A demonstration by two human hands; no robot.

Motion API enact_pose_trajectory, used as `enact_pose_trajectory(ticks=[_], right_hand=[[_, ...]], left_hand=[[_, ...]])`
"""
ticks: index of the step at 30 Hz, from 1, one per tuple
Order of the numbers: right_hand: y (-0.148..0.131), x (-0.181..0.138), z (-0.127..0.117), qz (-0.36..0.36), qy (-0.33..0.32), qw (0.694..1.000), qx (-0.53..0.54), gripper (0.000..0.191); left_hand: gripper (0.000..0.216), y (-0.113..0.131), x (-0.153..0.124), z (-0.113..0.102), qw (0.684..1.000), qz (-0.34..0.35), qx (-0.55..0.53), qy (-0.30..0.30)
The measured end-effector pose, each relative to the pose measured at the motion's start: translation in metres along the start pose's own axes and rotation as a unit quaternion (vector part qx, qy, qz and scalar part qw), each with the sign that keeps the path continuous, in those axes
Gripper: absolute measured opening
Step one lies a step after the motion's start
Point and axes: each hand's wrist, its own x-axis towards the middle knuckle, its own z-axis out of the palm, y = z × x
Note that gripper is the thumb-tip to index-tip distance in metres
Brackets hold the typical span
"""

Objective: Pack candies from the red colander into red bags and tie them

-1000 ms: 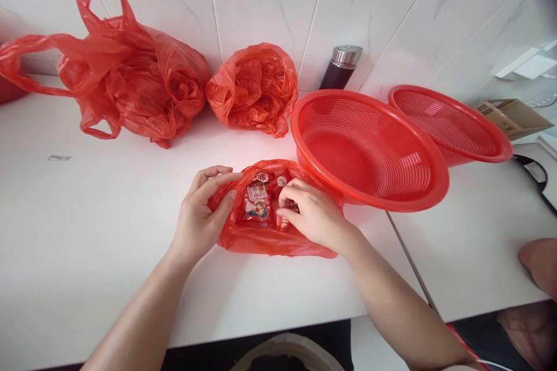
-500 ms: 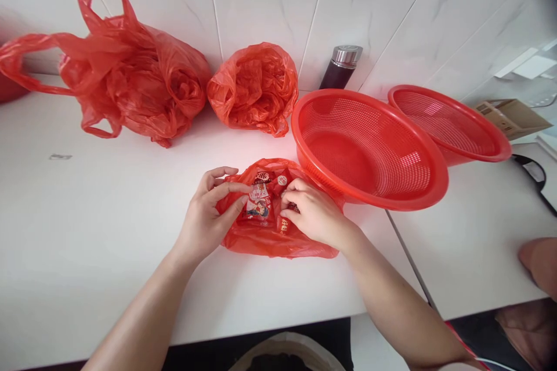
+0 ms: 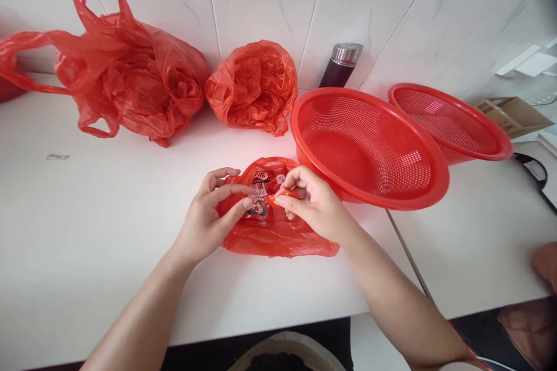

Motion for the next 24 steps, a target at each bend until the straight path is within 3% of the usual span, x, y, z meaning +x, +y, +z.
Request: enact_pose_trajectory(ticks=[3, 6, 10, 13, 16, 24], right_hand=[[-0.003, 0.001, 0.010, 0.023, -0.003, 0.988, 0.152, 0.029], [-0.002, 0.000, 0.017, 0.047, -0.027, 0.982, 0.182, 0.028], [0.001, 0.000, 0.019, 0.058, -0.029, 0.983, 0.170, 0.027], [0.003, 0.000, 0.018, 0.050, -0.006, 0.990, 0.135, 0.038], [0.005, 0.000, 0.019, 0.043, -0.024, 0.994, 0.102, 0.043], [0.011, -0.003, 0.028, -0.034, -0.002, 0.999, 0.019, 0.037]], left_hand=[[0.022, 0.001, -0.002, 0.001, 0.997, 0.016, -0.020, -0.066], [0.020, 0.002, -0.004, 0.002, 0.995, 0.022, -0.037, -0.091], [0.019, 0.003, -0.004, 0.001, 0.992, 0.000, -0.078, -0.094], [0.020, 0.004, -0.004, 0.000, 0.990, -0.018, -0.114, -0.081], [0.019, 0.004, -0.004, 0.000, 0.988, -0.025, -0.128, -0.081], [0.018, 0.003, -0.004, 0.001, 0.982, -0.032, -0.150, -0.107]])
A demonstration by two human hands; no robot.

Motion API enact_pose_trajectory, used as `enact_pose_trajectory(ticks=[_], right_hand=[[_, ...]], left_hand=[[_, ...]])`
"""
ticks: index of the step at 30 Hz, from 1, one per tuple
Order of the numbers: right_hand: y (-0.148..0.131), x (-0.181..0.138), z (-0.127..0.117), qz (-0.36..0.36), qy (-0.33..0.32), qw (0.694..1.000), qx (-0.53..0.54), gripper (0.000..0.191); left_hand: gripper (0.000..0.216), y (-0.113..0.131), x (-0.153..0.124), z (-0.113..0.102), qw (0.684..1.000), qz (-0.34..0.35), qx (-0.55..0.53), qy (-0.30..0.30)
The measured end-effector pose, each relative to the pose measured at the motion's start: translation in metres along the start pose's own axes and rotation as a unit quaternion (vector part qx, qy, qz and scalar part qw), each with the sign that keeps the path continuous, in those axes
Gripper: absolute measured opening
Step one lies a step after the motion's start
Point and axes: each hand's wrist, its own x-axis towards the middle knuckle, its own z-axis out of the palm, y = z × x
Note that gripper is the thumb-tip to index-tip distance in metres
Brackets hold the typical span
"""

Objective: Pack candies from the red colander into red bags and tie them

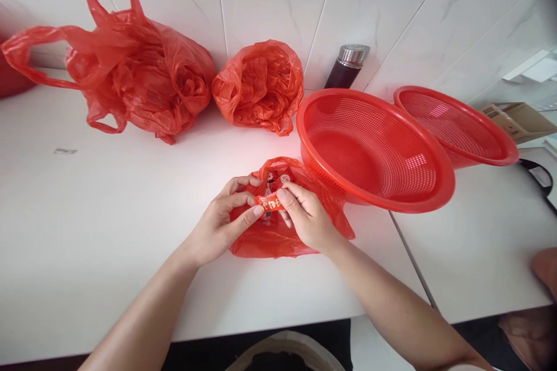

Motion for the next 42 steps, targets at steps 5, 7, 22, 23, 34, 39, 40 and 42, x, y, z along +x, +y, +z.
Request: enact_pose_trajectory(ticks=[5, 7, 22, 23, 34, 39, 40, 42], right_hand=[[0.0014, 0.0001, 0.0018, -0.004, -0.003, 0.999, 0.040, 0.041], [0.0022, 0.0013, 0.0020, 0.011, -0.011, 0.998, 0.064, 0.042], [0.0059, 0.0005, 0.0089, 0.030, -0.049, 0.996, 0.065, 0.036], [0.0061, 0.0004, 0.0092, 0.030, -0.049, 0.996, 0.061, 0.036], [0.0059, 0.0006, 0.0094, -0.110, -0.008, 0.984, -0.143, 0.031], [0.0031, 0.0012, 0.0054, -0.043, -0.002, 0.997, -0.058, 0.035], [0.0025, 0.0014, 0.0046, -0.028, -0.004, 0.999, -0.033, 0.036], [0.0019, 0.0016, 0.0039, -0.013, -0.005, 1.000, 0.002, 0.036]], left_hand=[[0.016, -0.0008, 0.0011, 0.0003, 1.000, 0.017, -0.015, 0.000], [0.015, -0.0001, 0.0010, 0.0000, 1.000, 0.025, -0.013, 0.002], [0.016, -0.0040, -0.0007, -0.0025, 0.997, 0.061, 0.031, 0.027], [0.016, -0.0038, -0.0007, -0.0024, 0.997, 0.060, 0.033, 0.028], [0.013, 0.0004, 0.0008, 0.0009, 0.989, 0.075, 0.113, 0.058], [0.013, -0.0008, -0.0012, 0.0004, 0.994, 0.040, 0.089, 0.051], [0.014, -0.0008, -0.0016, 0.0002, 0.995, 0.035, 0.080, 0.045], [0.015, -0.0009, -0.0019, -0.0002, 0.997, 0.027, 0.060, 0.032]])
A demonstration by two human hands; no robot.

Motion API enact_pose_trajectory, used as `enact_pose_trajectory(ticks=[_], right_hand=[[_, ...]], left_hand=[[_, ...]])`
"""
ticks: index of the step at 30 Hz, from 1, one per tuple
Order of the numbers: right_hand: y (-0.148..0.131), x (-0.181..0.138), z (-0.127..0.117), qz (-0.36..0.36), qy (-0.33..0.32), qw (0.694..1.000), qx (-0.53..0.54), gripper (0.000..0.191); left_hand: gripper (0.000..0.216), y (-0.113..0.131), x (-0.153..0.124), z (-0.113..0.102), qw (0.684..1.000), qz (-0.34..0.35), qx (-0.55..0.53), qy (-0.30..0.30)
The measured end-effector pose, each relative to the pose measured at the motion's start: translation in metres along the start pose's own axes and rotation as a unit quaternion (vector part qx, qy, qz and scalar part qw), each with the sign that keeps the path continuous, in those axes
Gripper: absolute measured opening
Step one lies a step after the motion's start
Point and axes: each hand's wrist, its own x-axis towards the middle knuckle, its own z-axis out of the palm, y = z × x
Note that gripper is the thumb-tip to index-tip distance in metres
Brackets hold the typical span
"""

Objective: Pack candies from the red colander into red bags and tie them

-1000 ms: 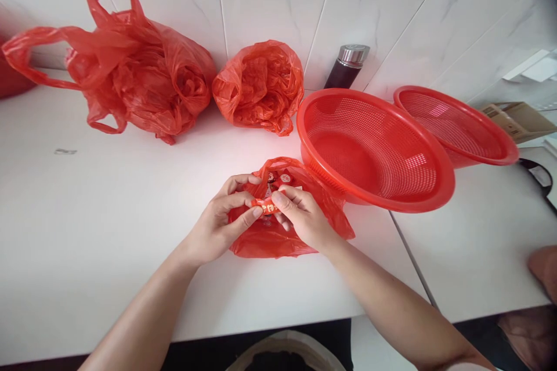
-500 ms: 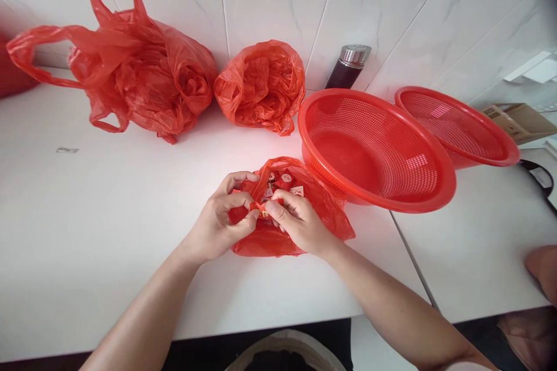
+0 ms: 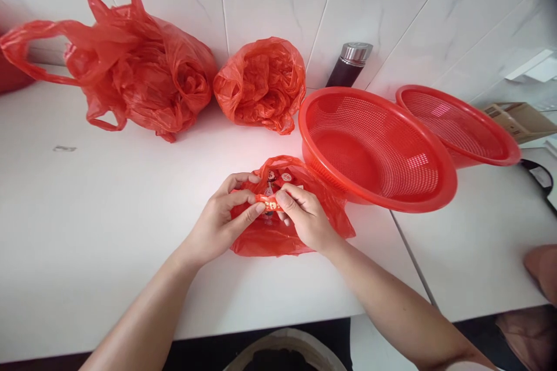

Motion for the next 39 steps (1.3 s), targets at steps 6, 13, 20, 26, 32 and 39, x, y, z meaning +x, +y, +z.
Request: enact_pose_trajectory(ticks=[6, 13, 20, 26, 32, 39], right_hand=[[0.002, 0.001, 0.001, 0.002, -0.008, 0.999, 0.048, 0.037], [0.008, 0.003, 0.003, 0.032, -0.020, 0.994, 0.105, 0.043], [0.009, 0.002, 0.001, 0.023, -0.007, 0.999, 0.022, 0.041], [0.002, 0.003, -0.002, 0.027, -0.007, 1.000, 0.013, 0.040], [0.002, 0.001, -0.001, 0.012, -0.014, 1.000, -0.025, 0.037], [-0.003, -0.001, -0.005, -0.045, -0.025, 0.995, -0.087, 0.019]], left_hand=[[0.016, 0.000, 0.002, 0.000, 0.998, -0.020, -0.047, -0.023], [0.018, 0.002, 0.003, -0.002, 0.998, -0.026, -0.054, -0.026], [0.019, 0.001, 0.002, 0.000, 1.000, -0.005, -0.016, -0.018], [0.021, 0.002, 0.003, 0.000, 1.000, -0.011, -0.004, -0.016], [0.016, 0.003, 0.002, -0.001, 1.000, -0.003, -0.009, -0.013], [0.015, 0.001, 0.002, -0.002, 1.000, 0.024, 0.010, 0.005]])
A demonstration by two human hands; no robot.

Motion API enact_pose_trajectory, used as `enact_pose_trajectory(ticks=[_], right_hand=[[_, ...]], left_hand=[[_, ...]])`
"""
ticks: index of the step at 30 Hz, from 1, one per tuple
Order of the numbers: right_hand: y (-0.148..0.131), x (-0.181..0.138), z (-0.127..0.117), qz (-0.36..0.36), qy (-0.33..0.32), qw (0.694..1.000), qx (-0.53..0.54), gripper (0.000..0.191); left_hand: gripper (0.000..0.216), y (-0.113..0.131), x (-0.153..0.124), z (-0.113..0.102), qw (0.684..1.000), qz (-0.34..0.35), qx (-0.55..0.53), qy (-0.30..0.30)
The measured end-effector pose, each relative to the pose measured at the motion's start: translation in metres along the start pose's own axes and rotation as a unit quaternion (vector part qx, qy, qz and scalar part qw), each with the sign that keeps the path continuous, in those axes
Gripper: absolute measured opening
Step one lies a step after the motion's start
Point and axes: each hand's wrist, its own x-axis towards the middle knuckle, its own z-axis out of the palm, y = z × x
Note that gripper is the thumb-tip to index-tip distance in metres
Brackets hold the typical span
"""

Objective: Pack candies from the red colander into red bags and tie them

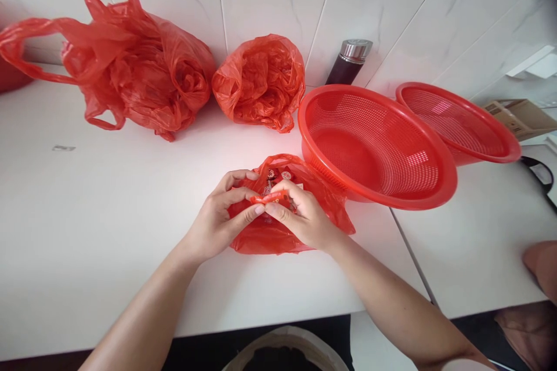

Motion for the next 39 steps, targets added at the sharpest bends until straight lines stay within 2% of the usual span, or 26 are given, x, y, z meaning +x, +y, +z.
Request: enact_pose_trajectory(ticks=[3, 8, 13, 16, 18, 21, 24, 28, 30, 34, 37, 39], right_hand=[[-0.004, 0.001, -0.003, -0.018, 0.001, 1.000, -0.008, 0.014], [-0.007, 0.001, -0.003, -0.007, 0.006, 1.000, 0.004, 0.010], [-0.005, 0.002, -0.004, -0.040, 0.012, 0.999, -0.026, 0.007], [-0.001, 0.003, -0.011, -0.044, 0.017, 0.997, -0.068, 0.003], [0.003, 0.003, -0.016, -0.022, 0.017, 0.994, -0.108, 0.008], [0.011, 0.002, -0.022, 0.002, 0.002, 0.985, -0.173, 0.029], [0.016, 0.001, -0.024, -0.010, 0.018, 0.978, -0.208, 0.047], [0.013, 0.004, -0.028, -0.038, 0.049, 0.981, -0.182, 0.053], [0.007, 0.003, -0.031, -0.035, 0.046, 0.985, -0.163, 0.051], [-0.008, -0.013, -0.042, -0.026, 0.040, 0.981, -0.187, 0.040], [-0.009, -0.034, -0.054, -0.010, 0.053, 0.974, -0.219, 0.041], [-0.003, -0.044, -0.063, 0.012, 0.080, 0.970, -0.227, 0.046]], left_hand=[[0.013, -0.002, 0.000, 0.000, 0.999, 0.032, 0.030, 0.013], [0.009, -0.003, -0.001, 0.002, 0.994, 0.074, 0.074, 0.024], [0.008, -0.004, 0.000, 0.005, 0.993, 0.072, 0.092, 0.024], [0.013, -0.005, 0.000, 0.005, 0.993, 0.044, 0.106, 0.020], [0.017, -0.005, 0.000, 0.002, 0.992, 0.031, 0.114, 0.035], [0.022, -0.003, 0.000, -0.004, 0.987, 0.007, 0.131, 0.090], [0.021, 0.003, -0.001, -0.010, 0.976, -0.031, 0.141, 0.164], [0.031, 0.017, -0.012, -0.011, 0.964, -0.094, 0.129, 0.215], [0.041, 0.022, -0.022, -0.007, 0.958, -0.132, 0.148, 0.209], [0.054, 0.019, -0.044, 0.005, 0.951, -0.213, 0.163, 0.155], [0.046, 0.010, -0.054, 0.005, 0.944, -0.275, 0.125, 0.133], [0.041, 0.007, -0.055, 0.001, 0.939, -0.303, 0.081, 0.143]])
